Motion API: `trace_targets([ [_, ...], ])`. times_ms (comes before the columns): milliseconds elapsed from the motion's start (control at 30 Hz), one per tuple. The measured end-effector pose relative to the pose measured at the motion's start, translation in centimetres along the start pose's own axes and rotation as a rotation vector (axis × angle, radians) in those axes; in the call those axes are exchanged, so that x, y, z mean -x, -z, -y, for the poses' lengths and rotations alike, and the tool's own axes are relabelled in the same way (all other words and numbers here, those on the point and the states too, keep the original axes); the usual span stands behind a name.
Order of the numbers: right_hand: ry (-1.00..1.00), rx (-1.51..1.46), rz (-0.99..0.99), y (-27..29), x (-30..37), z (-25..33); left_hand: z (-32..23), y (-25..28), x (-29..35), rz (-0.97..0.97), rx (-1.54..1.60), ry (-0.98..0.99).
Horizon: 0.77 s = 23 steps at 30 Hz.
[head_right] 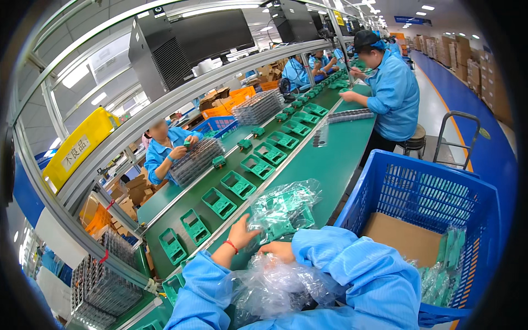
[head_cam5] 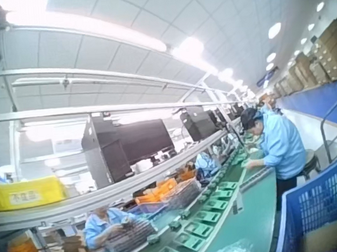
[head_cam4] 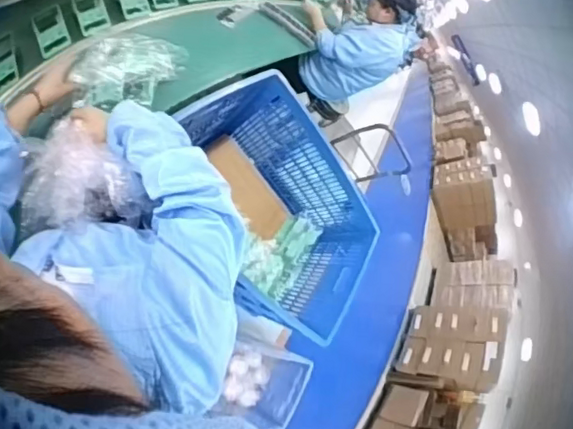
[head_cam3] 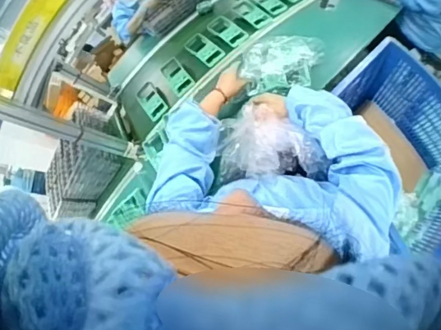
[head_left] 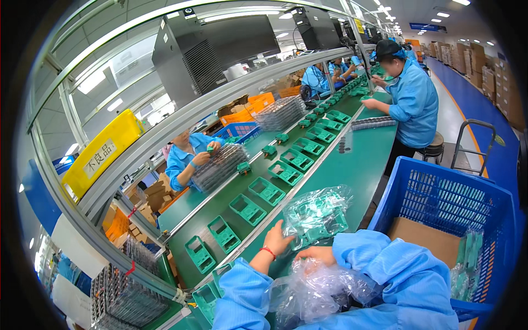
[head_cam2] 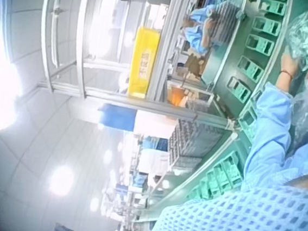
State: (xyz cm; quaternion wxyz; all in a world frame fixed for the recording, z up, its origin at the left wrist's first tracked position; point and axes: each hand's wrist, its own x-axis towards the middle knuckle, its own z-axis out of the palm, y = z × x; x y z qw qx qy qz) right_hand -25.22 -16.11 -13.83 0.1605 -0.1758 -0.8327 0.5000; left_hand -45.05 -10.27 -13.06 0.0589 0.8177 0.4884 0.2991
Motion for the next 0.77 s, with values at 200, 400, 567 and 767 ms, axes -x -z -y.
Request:
trace_targets([
  [200, -0.093, -0.040, -0.044, -0.2, 0.6, 1.2, 1.4, 1.1, 4.5, -0.067, 0.212, 0.267],
  [400, 0.060, -0.344, -0.345, 1.0, 3.0, 4.7, -1.2, 7.2, 12.1, -0.461, 0.820, 0.280],
  [567, 0.027, -0.489, -0.465, 1.8, 2.1, 4.5, -0.6, 7.7, 15.8, -0.544, 0.777, 0.520],
  [767, 0.069, -0.138, -0.380, 2.8, 2.6, 2.7, -0.7, 5.1, 16.8, -0.472, 0.965, 0.360],
])
